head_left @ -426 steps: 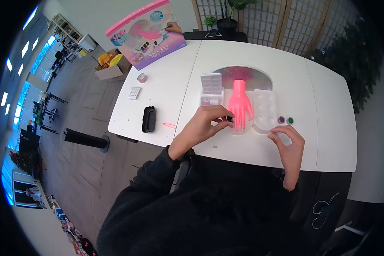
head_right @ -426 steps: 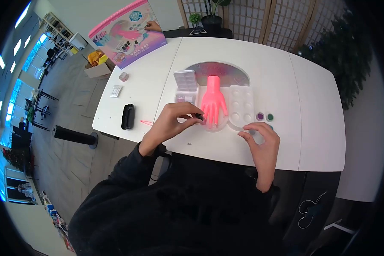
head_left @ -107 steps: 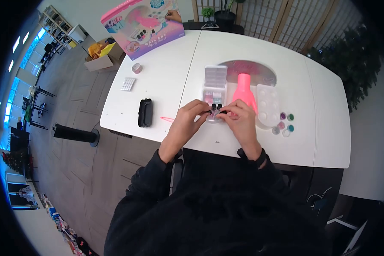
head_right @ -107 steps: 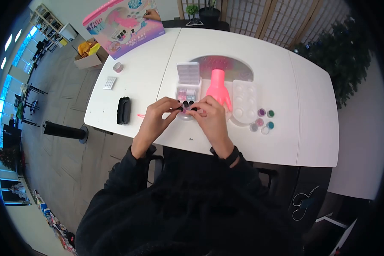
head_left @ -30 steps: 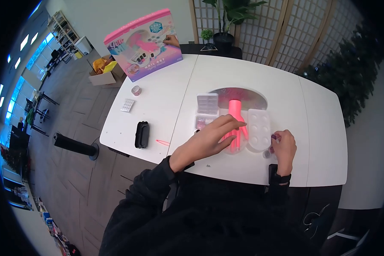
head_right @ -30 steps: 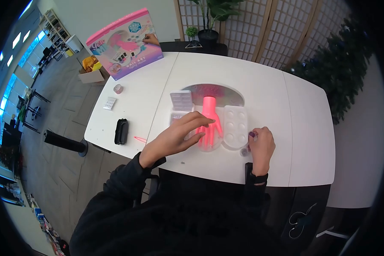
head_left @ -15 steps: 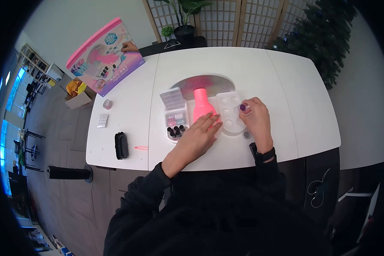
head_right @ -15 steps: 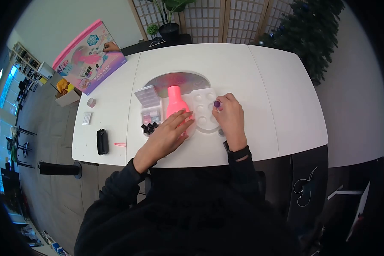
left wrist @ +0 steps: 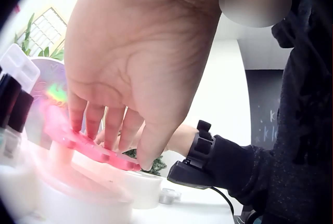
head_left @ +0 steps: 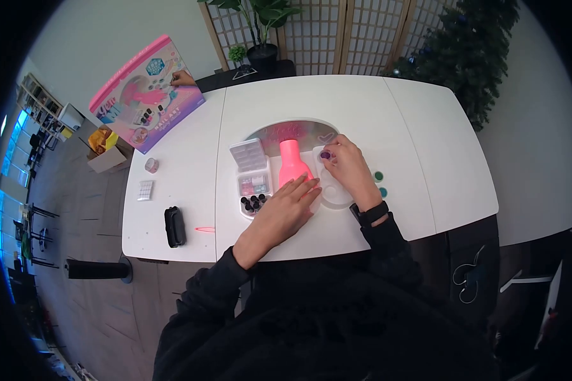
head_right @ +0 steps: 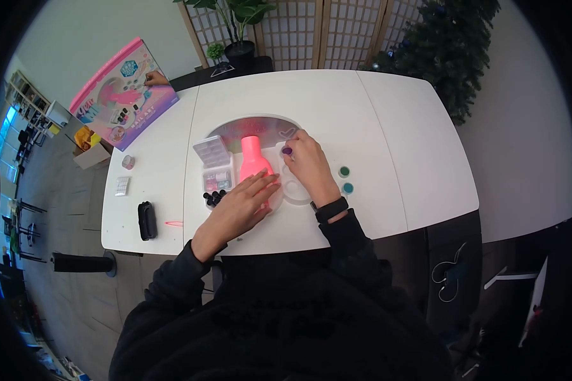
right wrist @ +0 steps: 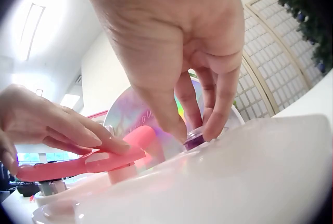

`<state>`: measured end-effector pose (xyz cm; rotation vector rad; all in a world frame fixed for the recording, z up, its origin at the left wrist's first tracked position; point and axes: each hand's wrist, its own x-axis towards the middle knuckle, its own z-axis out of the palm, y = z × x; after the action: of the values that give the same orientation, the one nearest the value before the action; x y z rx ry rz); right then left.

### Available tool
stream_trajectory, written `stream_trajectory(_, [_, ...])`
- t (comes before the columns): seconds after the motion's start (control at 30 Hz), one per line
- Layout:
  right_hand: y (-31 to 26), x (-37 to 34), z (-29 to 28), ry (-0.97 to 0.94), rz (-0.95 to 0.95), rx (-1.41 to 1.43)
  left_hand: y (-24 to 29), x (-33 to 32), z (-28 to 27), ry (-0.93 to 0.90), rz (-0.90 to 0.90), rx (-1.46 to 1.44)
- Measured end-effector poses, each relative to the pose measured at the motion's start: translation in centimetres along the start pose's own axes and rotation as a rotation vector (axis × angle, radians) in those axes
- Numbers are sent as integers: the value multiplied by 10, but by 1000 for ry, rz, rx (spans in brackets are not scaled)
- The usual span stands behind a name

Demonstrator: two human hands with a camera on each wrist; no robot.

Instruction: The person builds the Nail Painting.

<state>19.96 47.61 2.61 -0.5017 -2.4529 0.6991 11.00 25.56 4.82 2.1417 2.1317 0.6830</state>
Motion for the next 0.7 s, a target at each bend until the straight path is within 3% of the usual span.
stream_trajectory(0.27, [-1, -1, 4, -8, -16, 23, -4, -2, -3, 0, 10, -59])
stream_trajectory(0.47, [-1, -4, -5, -32, -37, -124, -4, -1, -3, -9, 6, -92])
stream_trajectory(0.57, [4, -8, -9, 10, -143, -68, -5, -4, -3, 15, -2, -80])
stream_trajectory(0.67, [5, -18, -23, 39, -146, -55, -3, -3, -10, 51, 0, -79])
stream_trajectory(0.7, [2, -23, -31, 31, -63, -9, -2, -3, -14, 54, -2, -108])
